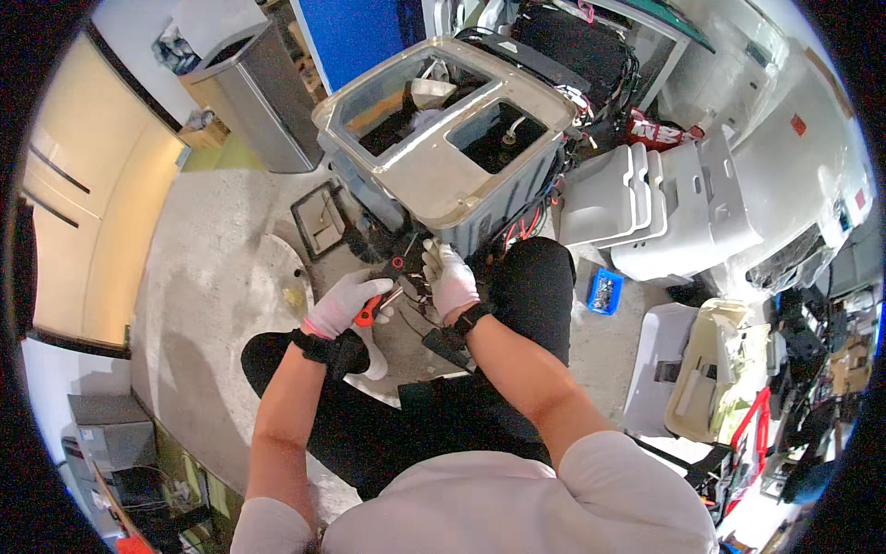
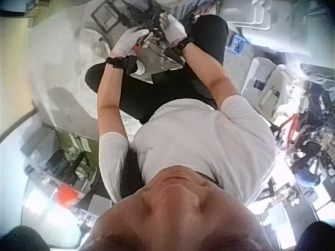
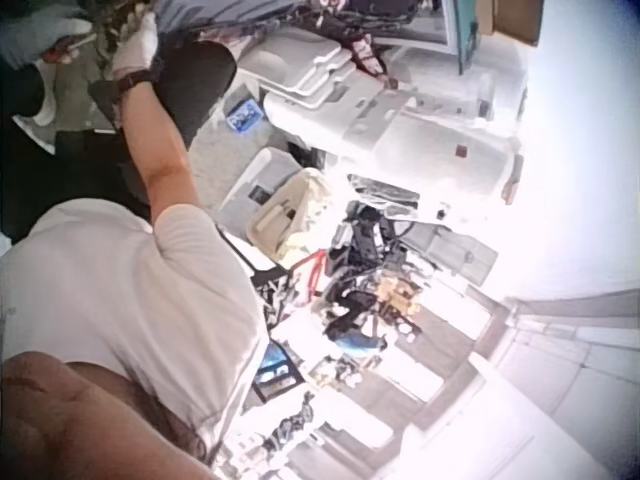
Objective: Repairing an electromechanical device using a screwdriver and pliers.
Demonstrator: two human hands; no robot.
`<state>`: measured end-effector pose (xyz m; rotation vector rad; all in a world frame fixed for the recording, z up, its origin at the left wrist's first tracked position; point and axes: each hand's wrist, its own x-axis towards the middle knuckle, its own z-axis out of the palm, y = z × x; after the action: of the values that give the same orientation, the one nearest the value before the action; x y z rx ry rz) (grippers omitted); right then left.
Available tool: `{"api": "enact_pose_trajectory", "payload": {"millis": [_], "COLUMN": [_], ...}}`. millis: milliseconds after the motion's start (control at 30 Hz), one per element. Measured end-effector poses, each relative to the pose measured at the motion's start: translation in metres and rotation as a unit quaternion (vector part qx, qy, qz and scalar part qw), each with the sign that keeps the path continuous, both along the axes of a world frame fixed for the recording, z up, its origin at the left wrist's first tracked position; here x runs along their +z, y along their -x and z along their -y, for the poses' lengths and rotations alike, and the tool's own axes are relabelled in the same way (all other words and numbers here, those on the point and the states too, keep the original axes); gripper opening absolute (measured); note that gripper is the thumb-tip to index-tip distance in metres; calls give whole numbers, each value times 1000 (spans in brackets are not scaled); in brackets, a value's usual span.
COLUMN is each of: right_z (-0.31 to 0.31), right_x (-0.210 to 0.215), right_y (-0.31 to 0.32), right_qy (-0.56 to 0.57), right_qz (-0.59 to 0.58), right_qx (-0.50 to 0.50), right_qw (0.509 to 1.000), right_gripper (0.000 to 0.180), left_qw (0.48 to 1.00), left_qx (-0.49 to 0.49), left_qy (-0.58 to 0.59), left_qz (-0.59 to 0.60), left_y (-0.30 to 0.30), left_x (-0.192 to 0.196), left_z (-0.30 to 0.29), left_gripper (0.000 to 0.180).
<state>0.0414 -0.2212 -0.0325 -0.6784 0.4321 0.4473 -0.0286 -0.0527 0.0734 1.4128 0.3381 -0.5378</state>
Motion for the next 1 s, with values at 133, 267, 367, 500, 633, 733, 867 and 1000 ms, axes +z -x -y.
{"api": "enact_pose_trajectory", "payload": {"millis": [133,267,367,500,633,733,867,1000], "right_z": [0,-3,-2,3,3,8,1,1], "right_x": [-11,-6,-7,-9,-8,-11,-10,-1], "right_y": [-6,-4,-1,-2,-1,1,-2,0], "right_qy": [24,80,52,-8,-9,19,58,-21], "right_qz": [15,0,1,10,15,9,-37,-15], "right_qx": [-7,-4,-14,-1,21,22,2,15], "right_qw": [1000,997,999,1000,1000,1000,998,1000], "right_gripper": [24,24,27,31,29,25,25,29], "left_qw": [1000,999,998,999,998,993,991,989], "left_qx": [8,8,11,11,19,61,63,74], "left_qy": [-23,-8,42,-2,38,80,84,92], "left_qz": [-12,-38,-45,-46,-55,-65,-78,-86], "left_y": [13,22,17,1,-4,3,3,3], "left_x": [3,-19,-28,-21,-52,-70,-76,-82], "left_z": [0,-5,-1,2,-17,-21,-26,-28], "left_gripper": [35,32,30,30,31,32,32,30]}}
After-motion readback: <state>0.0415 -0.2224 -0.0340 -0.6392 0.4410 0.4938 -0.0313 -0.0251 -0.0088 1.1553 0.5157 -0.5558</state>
